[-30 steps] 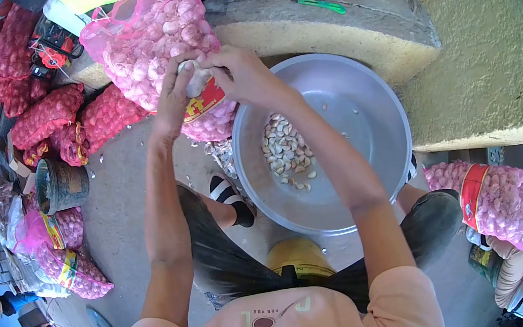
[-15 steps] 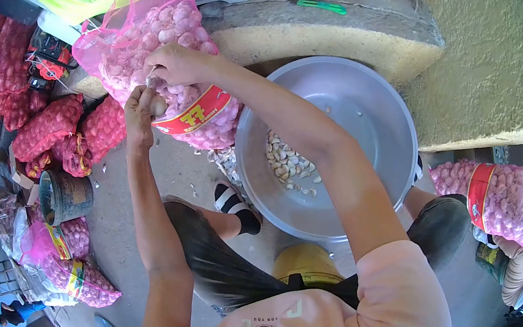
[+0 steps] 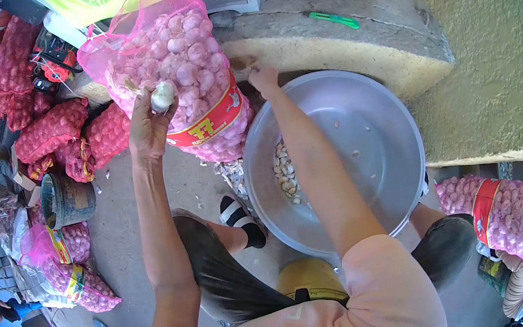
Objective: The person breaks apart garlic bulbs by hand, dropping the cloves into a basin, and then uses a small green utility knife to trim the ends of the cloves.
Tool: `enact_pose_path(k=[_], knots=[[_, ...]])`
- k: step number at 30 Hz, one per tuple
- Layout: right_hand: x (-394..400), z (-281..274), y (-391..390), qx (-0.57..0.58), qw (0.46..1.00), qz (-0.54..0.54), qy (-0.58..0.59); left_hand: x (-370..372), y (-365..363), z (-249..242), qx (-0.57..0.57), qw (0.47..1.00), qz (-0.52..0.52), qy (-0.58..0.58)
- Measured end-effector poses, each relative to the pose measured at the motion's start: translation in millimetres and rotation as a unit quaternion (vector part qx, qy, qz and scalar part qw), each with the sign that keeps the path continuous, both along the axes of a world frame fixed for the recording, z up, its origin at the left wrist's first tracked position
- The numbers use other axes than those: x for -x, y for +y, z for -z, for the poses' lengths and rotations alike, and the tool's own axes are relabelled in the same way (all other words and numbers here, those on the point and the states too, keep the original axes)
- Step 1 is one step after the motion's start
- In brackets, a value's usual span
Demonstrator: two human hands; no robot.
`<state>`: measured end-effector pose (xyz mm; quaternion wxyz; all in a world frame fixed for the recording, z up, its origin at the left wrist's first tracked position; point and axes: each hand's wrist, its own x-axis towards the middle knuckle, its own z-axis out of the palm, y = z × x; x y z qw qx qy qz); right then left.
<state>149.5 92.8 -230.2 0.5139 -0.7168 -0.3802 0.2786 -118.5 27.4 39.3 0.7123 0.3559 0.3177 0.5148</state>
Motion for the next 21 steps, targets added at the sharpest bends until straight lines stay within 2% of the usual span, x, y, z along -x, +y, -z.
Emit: enact_pose_path(k=[1, 2, 3, 4, 5, 6, 8, 10, 12, 14, 15, 17, 18, 19, 20, 21], knots=[[5, -18, -10, -0.001, 1.000, 0.000, -0.003, -3, -1, 2, -0.007, 1.000, 0.009, -0.018], [17, -54, -33, -0.012, 0.985, 0.002, 0.172, -4, -2, 0, 0.006, 1.000, 0.006, -0.024], [25, -83, -48, -0.021, 0.939, 0.005, 0.343, -5, -1, 1, 0.008, 1.000, 0.006, -0.024], [18, -91, -53, -0.018, 0.938, 0.006, 0.345, -5, 0, 3, 0.037, 0.999, 0.005, -0.022], [3, -96, -57, -0.051, 0.998, -0.009, 0.035, -4, 1, 4, 0.065, 0.998, 0.003, -0.019], [-13, -103, -59, -0.080, 0.956, -0.024, -0.280, -4, 1, 3, 0.064, 0.998, 0.001, -0.018], [-45, -134, -66, -0.263, 0.885, 0.044, -0.383, -9, -4, 4, 0.048, 0.998, 0.023, -0.015], [-98, -143, -67, -0.147, 0.860, 0.101, -0.479, -17, -13, 1, 0.032, 0.998, 0.046, 0.008], [-144, -143, -68, -0.040, 0.778, 0.206, -0.592, -29, -24, -7, 0.012, 0.996, 0.066, 0.054], [-187, -128, -77, 0.135, 0.785, 0.168, -0.581, -38, -27, -6, 0.003, 0.995, 0.080, 0.067], [-191, -137, -84, 0.134, 0.785, 0.167, -0.581, -42, -29, -5, -0.003, 0.992, 0.098, 0.079], [-195, -166, -100, 0.223, 0.844, 0.105, -0.476, -45, -32, -9, -0.008, 0.991, 0.105, 0.078], [-202, -161, -101, 0.223, 0.844, 0.104, -0.476, -44, -32, -8, 0.015, 0.988, 0.139, 0.066], [-211, -153, -100, 0.204, 0.819, 0.106, -0.525, -45, -34, -10, 0.039, 0.983, 0.172, 0.054], [-217, -142, -100, 0.186, 0.792, 0.107, -0.571, -47, -37, -12, 0.041, 0.983, 0.172, 0.055], [-212, -142, -103, 0.187, 0.792, 0.107, -0.571, -51, -43, -18, 0.036, 0.981, 0.184, 0.049]])
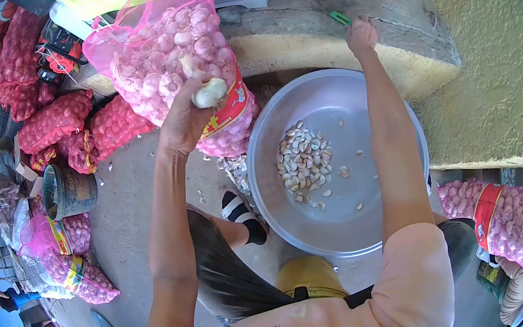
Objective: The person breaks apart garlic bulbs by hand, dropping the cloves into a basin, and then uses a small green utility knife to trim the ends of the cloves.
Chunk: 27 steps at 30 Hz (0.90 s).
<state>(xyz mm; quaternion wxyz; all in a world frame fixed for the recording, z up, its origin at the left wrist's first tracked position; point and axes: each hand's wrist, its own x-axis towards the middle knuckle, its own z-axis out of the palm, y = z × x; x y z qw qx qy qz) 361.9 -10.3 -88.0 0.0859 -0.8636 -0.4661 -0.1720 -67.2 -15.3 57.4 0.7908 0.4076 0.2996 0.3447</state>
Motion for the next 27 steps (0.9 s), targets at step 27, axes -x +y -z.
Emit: enact_pose_path(k=[27], knots=[[220, -185, -180, -0.005, 0.647, -0.310, 0.696, -58, -66, 14, -0.042, 0.987, 0.080, -0.132]])
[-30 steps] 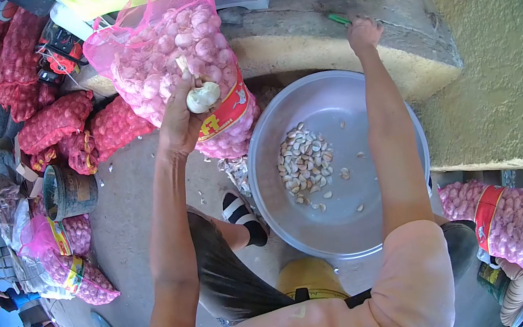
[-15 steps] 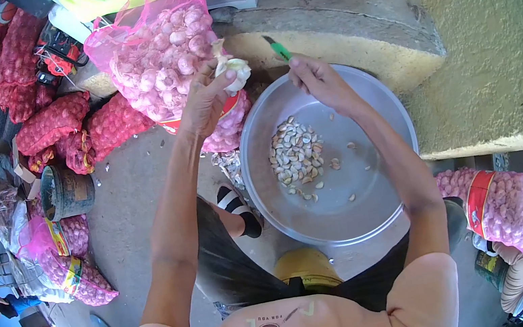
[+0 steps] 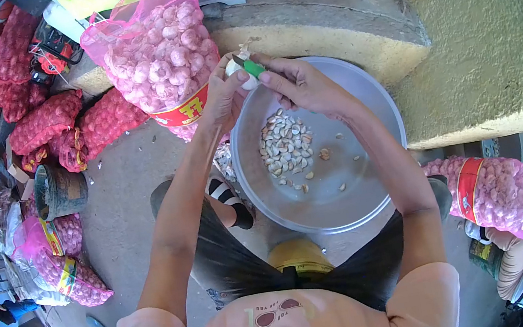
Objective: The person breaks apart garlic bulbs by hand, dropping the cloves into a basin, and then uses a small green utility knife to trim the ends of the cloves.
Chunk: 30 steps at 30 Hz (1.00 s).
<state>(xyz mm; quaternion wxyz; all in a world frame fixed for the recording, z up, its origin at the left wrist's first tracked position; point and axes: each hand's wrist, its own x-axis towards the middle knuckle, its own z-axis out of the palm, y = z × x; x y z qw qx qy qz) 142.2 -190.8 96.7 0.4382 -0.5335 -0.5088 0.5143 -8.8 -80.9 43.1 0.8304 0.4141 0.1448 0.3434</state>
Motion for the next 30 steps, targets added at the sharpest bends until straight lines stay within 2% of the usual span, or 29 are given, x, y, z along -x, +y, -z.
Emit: enact_pose_path(k=[1, 7, 11, 14, 17, 20, 25, 29, 30], knots=[[1, 1, 0, 0.010, 1.000, 0.002, 0.027, -1, -1, 1, -0.002, 1.000, -0.014, -0.015], [2, 0, 6, -0.022, 0.999, -0.034, 0.012, -3, -6, 4, -0.021, 0.997, -0.036, -0.069], [4, -2, 11, -0.002, 1.000, -0.016, -0.007, -1, 3, 5, 0.000, 0.999, 0.001, -0.034], [3, -3, 15, 0.027, 1.000, -0.008, -0.006, -5, 0, 0, 0.007, 0.999, -0.032, -0.004], [7, 3, 19, 0.018, 0.998, -0.049, -0.047, -5, -1, 0, 0.045, 0.997, -0.069, -0.001], [18, 5, 20, -0.013, 0.999, -0.025, -0.033, -5, -2, -1, 0.081, 0.992, -0.092, 0.030], [20, 11, 26, -0.014, 1.000, -0.011, -0.017, 0, 1, -2, 0.042, 0.992, -0.094, 0.069], [27, 23, 30, -0.010, 1.000, 0.011, -0.017, -3, 7, 2, 0.031, 0.994, -0.096, 0.039], [34, 25, 30, -0.054, 0.997, 0.047, -0.018, -2, 7, 0, 0.023, 0.996, -0.086, 0.030]])
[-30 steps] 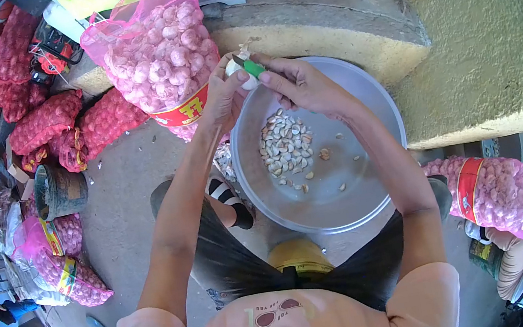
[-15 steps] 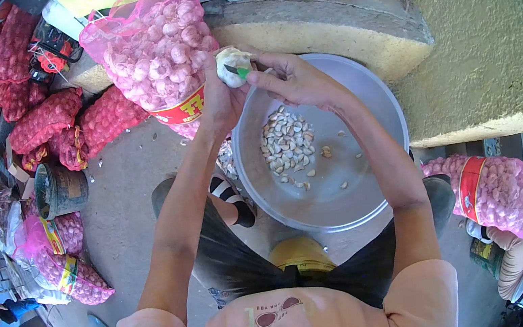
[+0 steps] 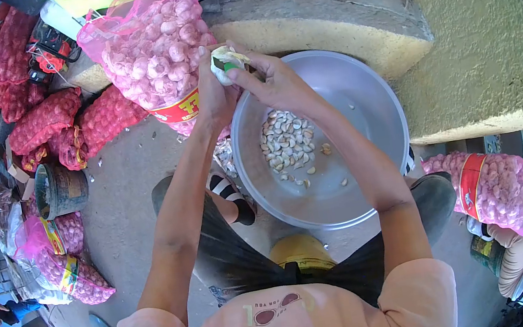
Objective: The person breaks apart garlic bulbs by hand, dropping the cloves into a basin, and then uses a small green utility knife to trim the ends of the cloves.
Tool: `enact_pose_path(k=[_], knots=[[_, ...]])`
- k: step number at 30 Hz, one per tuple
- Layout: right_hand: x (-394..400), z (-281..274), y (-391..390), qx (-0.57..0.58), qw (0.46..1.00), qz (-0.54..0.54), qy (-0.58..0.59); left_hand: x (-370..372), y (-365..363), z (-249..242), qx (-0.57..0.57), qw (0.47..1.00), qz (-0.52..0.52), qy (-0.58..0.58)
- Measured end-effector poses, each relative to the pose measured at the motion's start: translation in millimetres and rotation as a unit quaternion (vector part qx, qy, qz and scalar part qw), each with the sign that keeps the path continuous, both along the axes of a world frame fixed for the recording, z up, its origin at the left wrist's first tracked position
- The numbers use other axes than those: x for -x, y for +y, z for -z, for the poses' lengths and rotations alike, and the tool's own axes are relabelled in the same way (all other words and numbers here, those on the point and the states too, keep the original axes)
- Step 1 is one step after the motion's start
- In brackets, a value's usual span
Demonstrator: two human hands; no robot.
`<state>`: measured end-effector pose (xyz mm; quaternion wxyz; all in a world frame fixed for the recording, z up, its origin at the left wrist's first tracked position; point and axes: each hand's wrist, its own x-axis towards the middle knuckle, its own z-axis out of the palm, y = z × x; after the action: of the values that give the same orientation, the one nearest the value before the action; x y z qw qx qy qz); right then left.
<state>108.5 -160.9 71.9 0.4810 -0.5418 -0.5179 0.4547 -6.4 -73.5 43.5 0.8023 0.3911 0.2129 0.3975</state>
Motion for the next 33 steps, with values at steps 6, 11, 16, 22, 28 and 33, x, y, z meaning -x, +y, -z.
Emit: enact_pose_path(k=[6, 11, 16, 22, 28, 33], knots=[[-16, 7, 4, -0.111, 0.991, -0.020, -0.067, 6, 1, -12, 0.024, 0.994, 0.050, 0.090], [-22, 4, -1, -0.126, 0.987, -0.030, -0.094, 8, 6, -10, 0.026, 0.988, 0.110, 0.108], [-1, 20, 3, -0.195, 0.979, 0.034, -0.046, 2, 4, -7, 0.003, 0.996, 0.037, 0.077], [27, 28, 12, -0.221, 0.968, 0.120, -0.009, 1, 12, 3, -0.025, 0.999, -0.023, 0.018], [28, 24, 20, -0.172, 0.968, 0.168, 0.075, -8, -8, 7, -0.113, 0.987, -0.101, 0.042], [19, 11, 8, -0.172, 0.979, 0.108, -0.006, 5, 3, 5, -0.081, 0.990, -0.074, 0.087]])
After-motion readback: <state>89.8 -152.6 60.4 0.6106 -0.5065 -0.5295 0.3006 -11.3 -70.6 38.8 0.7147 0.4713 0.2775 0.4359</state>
